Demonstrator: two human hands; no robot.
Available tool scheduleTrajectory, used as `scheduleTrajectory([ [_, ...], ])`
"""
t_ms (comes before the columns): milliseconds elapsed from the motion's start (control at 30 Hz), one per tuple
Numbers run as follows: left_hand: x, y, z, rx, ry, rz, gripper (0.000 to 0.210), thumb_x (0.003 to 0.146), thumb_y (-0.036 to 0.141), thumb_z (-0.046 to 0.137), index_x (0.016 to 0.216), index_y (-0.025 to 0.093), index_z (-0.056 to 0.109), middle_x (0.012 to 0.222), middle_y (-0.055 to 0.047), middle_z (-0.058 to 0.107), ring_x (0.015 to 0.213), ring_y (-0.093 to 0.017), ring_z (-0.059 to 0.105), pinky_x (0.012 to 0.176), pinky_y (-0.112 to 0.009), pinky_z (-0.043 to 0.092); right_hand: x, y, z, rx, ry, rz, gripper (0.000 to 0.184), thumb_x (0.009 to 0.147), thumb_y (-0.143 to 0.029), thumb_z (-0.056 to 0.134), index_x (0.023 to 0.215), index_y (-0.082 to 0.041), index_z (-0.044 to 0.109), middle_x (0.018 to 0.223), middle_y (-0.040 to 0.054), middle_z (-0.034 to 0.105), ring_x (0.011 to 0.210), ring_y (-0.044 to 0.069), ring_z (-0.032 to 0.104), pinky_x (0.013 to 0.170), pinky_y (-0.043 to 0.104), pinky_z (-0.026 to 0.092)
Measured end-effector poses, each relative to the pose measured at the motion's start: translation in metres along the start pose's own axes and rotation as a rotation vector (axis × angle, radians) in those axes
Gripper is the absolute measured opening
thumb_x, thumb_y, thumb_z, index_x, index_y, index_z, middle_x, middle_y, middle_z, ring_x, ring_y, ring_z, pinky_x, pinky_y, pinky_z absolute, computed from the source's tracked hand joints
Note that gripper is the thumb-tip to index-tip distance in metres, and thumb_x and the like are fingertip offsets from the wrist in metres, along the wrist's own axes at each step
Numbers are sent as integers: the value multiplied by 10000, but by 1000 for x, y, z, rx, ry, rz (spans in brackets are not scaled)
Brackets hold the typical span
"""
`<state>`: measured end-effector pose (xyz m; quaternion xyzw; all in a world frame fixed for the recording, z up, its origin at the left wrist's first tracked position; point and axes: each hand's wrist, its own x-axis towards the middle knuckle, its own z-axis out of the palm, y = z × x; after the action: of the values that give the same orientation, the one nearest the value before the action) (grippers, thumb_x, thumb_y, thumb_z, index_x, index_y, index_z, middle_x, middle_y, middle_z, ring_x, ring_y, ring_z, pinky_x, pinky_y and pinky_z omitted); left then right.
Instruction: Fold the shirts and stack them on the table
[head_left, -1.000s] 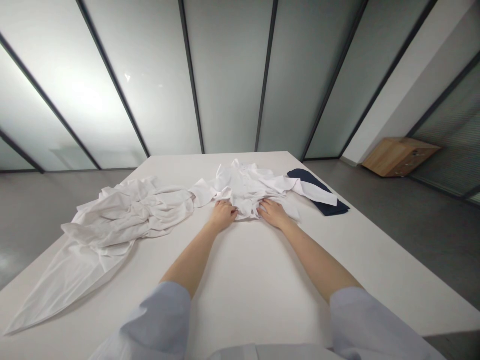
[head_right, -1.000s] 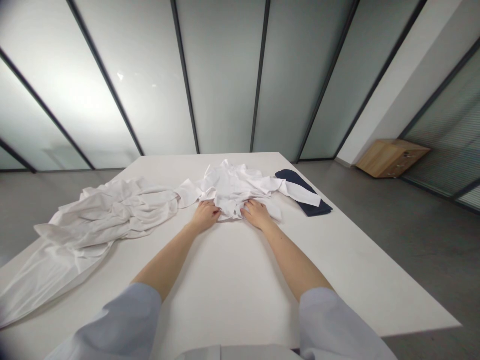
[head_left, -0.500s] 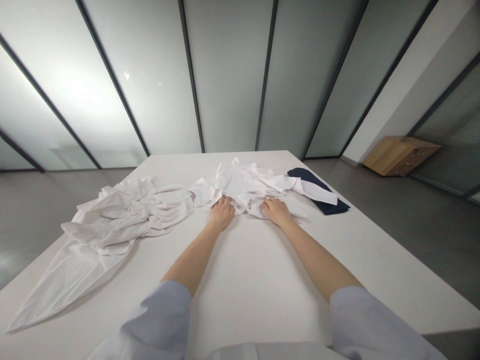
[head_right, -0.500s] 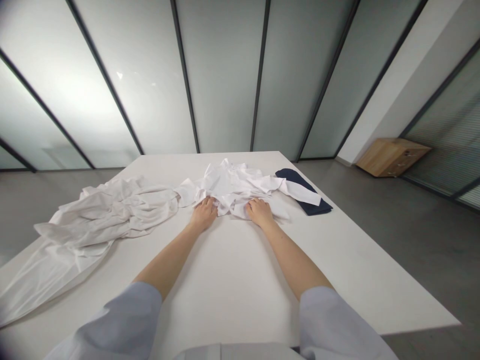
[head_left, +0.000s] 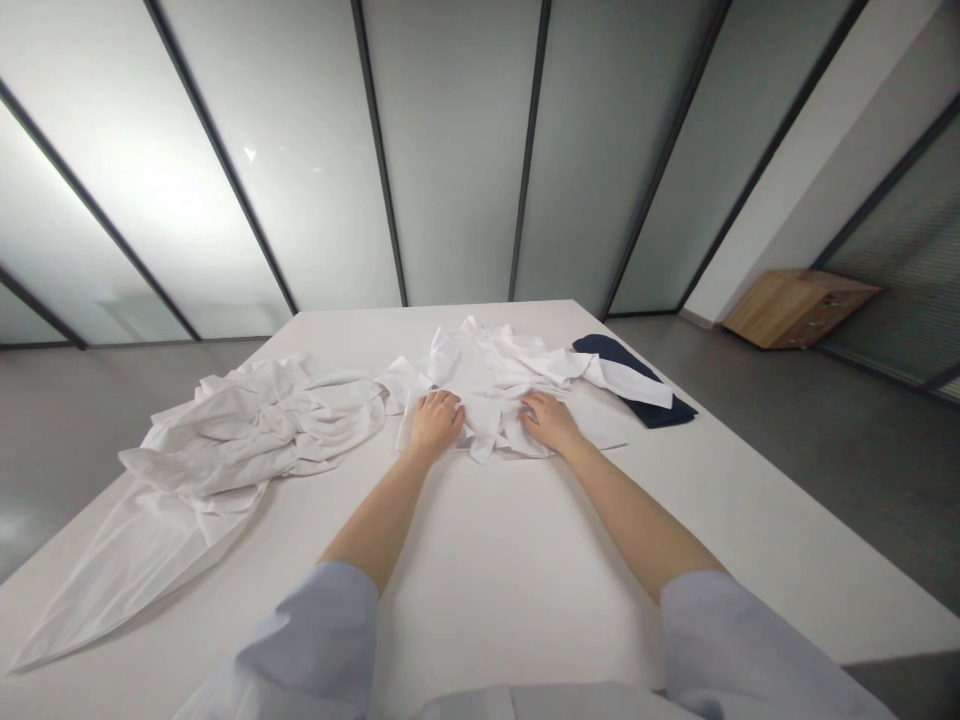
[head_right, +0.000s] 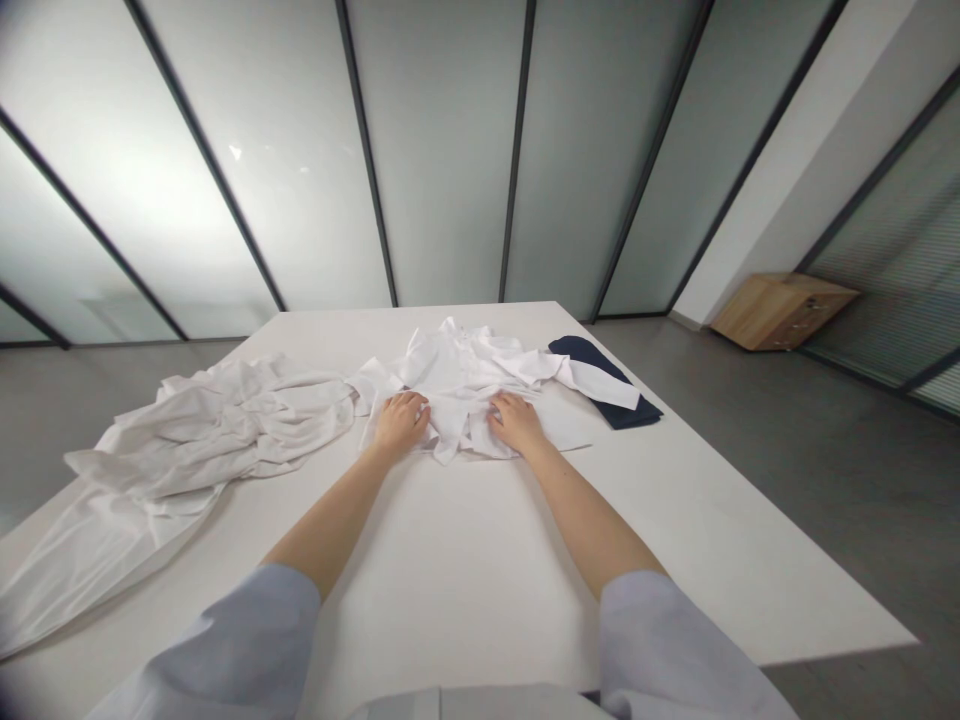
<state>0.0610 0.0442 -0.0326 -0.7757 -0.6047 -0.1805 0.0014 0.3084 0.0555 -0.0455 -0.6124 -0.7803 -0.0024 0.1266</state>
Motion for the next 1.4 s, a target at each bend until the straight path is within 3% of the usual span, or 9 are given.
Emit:
scheduleTrajectory([
  [200, 0, -1, 3, 10, -135, -79, 413, 969, 411, 325, 1256, 207, 540, 1329, -135, 557, 1258, -265, 483, 1030, -434, 359, -1, -3, 1, -27, -79, 44, 456, 944, -396, 413, 1331, -180, 521, 1435, 117, 475, 1286, 256, 442, 1011, 387, 358],
  [333, 5, -2, -14, 38, -176, -204, 461, 951, 475, 333, 1173, 170, 597, 1083, -141, 679, 1073, -266, 616, 907, -379, 445, -2, -6, -13, -47, -10, 105, 394, 958, -373, 357, 1161, -192, 642, 1131, 107, 687, 1067, 248, 599, 889, 344, 404],
  [433, 6, -3, -21, 39, -174, -215, 398, 930, 446, 387, 1157, 205, 608, 1057, -106, 687, 1041, -246, 627, 888, -355, 453, -1, -6, -20, -45, 39, 121, 363, 949, -320, 358, 1041, -204, 690, 948, 81, 727, 944, 223, 637, 857, 319, 400],
  [600, 2, -3, -8, 63, -162, -72, 385, 884, 427, 472, 1191, 221, 582, 1285, -128, 575, 1223, -302, 500, 1029, -461, 354, -2, -5, -8, -29, 3, 28, 361, 924, -327, 431, 1206, -200, 617, 1317, 105, 582, 1202, 238, 511, 990, 353, 357],
  [800, -2, -3, 0, 74, -351, -155, 620, 845, 579, 438, 1373, 255, 418, 1524, -156, 315, 1395, -365, 273, 1030, -637, 272, -6, -11, 0, -37, -226, 68, 508, 949, -464, 371, 1400, -239, 431, 1545, 120, 294, 1410, 291, 253, 1079, 520, 250],
  [967, 9, -3, -18, 100, -473, -169, 661, 777, 624, 516, 1295, 212, 508, 1394, -183, 495, 1249, -365, 486, 959, -502, 408, -3, -23, -17, -92, -208, 85, 459, 920, -479, 434, 1239, -187, 588, 1351, 177, 524, 1228, 333, 476, 973, 483, 366],
  [1100, 24, -8, -26, 138, -352, -100, 554, 863, 543, 456, 1285, 187, 510, 1262, -161, 606, 1152, -296, 580, 934, -396, 439, 11, -17, -21, -90, -120, -7, 409, 937, -396, 405, 1225, -181, 600, 1268, 147, 593, 1155, 278, 535, 967, 409, 381],
  [1267, 25, -26, 1, 178, -215, 173, 535, 929, 498, 374, 1366, 197, 446, 1425, -135, 480, 1316, -284, 435, 1084, -433, 315, 20, 10, -2, -75, -175, -173, 537, 938, -468, 375, 1387, -189, 473, 1511, 116, 367, 1378, 270, 327, 1087, 410, 286],
  [1400, 27, -46, 21, 142, -217, 104, 562, 956, 505, 290, 1395, 181, 426, 1498, -136, 388, 1399, -272, 315, 1132, -436, 250, 17, 17, 13, -80, -197, -63, 614, 941, -552, 303, 1455, -223, 372, 1565, 84, 266, 1428, 274, 231, 1130, 433, 214],
])
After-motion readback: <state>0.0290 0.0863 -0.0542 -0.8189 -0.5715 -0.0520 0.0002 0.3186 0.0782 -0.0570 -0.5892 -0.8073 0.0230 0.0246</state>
